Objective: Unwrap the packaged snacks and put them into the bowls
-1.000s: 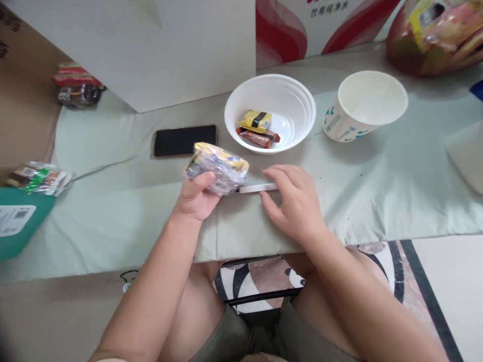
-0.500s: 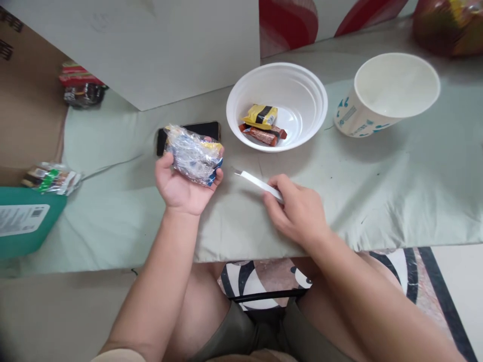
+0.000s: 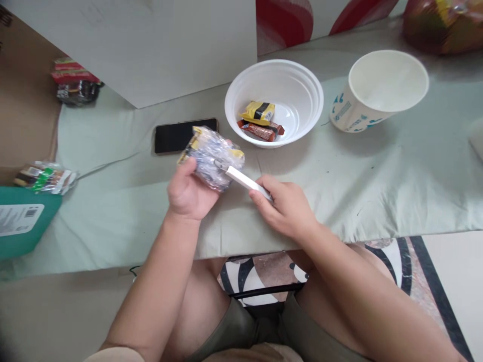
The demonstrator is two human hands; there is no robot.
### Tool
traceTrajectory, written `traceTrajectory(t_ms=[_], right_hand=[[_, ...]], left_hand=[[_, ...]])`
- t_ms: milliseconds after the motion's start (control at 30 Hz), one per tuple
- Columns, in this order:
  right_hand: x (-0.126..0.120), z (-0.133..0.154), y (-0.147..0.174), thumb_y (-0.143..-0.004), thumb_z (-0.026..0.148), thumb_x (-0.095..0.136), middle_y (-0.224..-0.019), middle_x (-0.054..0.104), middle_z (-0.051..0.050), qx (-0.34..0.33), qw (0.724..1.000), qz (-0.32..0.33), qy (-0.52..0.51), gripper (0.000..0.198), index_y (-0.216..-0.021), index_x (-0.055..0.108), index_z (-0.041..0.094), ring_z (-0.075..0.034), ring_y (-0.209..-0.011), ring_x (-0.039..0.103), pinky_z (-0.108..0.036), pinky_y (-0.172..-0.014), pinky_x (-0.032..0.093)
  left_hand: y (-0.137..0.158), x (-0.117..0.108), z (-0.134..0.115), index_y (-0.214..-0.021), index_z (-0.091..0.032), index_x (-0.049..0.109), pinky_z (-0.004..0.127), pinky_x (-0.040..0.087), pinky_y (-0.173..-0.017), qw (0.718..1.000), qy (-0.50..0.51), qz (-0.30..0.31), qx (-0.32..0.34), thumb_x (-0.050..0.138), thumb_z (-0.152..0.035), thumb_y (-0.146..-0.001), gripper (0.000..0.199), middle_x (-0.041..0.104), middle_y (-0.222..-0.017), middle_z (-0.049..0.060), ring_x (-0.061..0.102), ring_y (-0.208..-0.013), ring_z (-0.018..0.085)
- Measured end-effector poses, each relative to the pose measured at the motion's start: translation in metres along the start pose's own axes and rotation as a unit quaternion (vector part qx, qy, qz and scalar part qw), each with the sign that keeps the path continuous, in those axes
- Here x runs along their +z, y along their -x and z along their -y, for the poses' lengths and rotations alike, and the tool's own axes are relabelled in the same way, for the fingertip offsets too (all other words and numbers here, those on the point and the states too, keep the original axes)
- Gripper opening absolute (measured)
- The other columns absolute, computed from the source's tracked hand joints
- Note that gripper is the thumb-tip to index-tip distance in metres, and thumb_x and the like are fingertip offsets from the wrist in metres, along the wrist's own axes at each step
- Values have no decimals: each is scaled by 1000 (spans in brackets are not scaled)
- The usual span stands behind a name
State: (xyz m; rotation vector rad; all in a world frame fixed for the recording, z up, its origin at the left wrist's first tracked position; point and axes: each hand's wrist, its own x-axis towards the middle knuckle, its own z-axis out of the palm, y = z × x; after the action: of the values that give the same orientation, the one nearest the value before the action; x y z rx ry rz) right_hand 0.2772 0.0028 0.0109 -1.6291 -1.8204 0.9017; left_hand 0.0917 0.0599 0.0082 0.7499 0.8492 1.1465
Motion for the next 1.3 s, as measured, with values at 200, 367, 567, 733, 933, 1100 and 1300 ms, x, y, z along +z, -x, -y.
traceTrajectory(t_ms=[200, 367, 567, 733, 933, 1100, 1300], right_hand=[[-3, -2, 1, -96, 48, 46, -53, 50, 2, -8, 999, 34, 19, 38, -67, 50, 24, -15, -50, 46, -29, -52, 33], [-3, -21, -3, -94, 42, 53, -77, 67, -7, -7, 983, -130, 129, 27, -87, 72, 24, -24, -72, 63, -35, -60, 40], [-8, -39, -7, -93, 39, 59, -85, 69, -11, 6, 956, -193, 223, 21, -94, 74, 25, -31, -84, 64, -42, -70, 46], [-5, -30, -7, -93, 36, 60, -94, 70, -13, -32, 942, -232, 241, 15, -97, 71, 27, -36, -101, 63, -52, -88, 46], [3, -13, -3, -96, 33, 52, -89, 69, -11, -95, 965, -174, 172, 18, -91, 68, 28, -31, -95, 65, -49, -91, 47], [18, -6, 4, -95, 27, 57, -92, 73, -8, -166, 970, -145, 104, 9, -97, 66, 26, -27, -91, 68, -44, -85, 51], [36, -8, 7, -89, 23, 63, -120, 71, -13, -177, 968, -168, 50, 32, -121, 61, 23, -30, -113, 67, -47, -96, 54]], left_hand=[[3, -19, -27, -118, -32, 65, 48, 54, -106, 995, -12, -71, 71, 64, -61, -81, 47, 72, -125, 7, 60, -134, 33], [9, -20, -8, -116, -32, 60, 39, 55, -95, 988, -76, -98, 93, 78, -54, -77, 48, 70, -112, 5, 67, -115, 27], [24, -14, 15, -99, -26, 56, 33, 52, -83, 941, -307, -105, 94, 78, -34, -78, 31, 63, -100, 3, 62, -90, 19], [23, -22, 12, -108, -25, 56, 45, 49, -105, 835, -487, -24, 253, 78, -29, -73, 42, 61, -118, 9, 60, -118, 29], [24, -23, 7, -105, -25, 65, 43, 53, -101, 811, -542, 19, 220, 83, -36, -75, 37, 66, -118, 9, 64, -115, 28], [23, -25, 7, -91, -23, 72, 40, 56, -93, 807, -536, 31, 247, 74, -35, -89, 13, 70, -108, 8, 69, -102, 24], [21, -24, 10, -92, -21, 73, 39, 56, -94, 786, -557, 10, 269, 69, -26, -91, 7, 71, -103, 7, 68, -101, 23]])
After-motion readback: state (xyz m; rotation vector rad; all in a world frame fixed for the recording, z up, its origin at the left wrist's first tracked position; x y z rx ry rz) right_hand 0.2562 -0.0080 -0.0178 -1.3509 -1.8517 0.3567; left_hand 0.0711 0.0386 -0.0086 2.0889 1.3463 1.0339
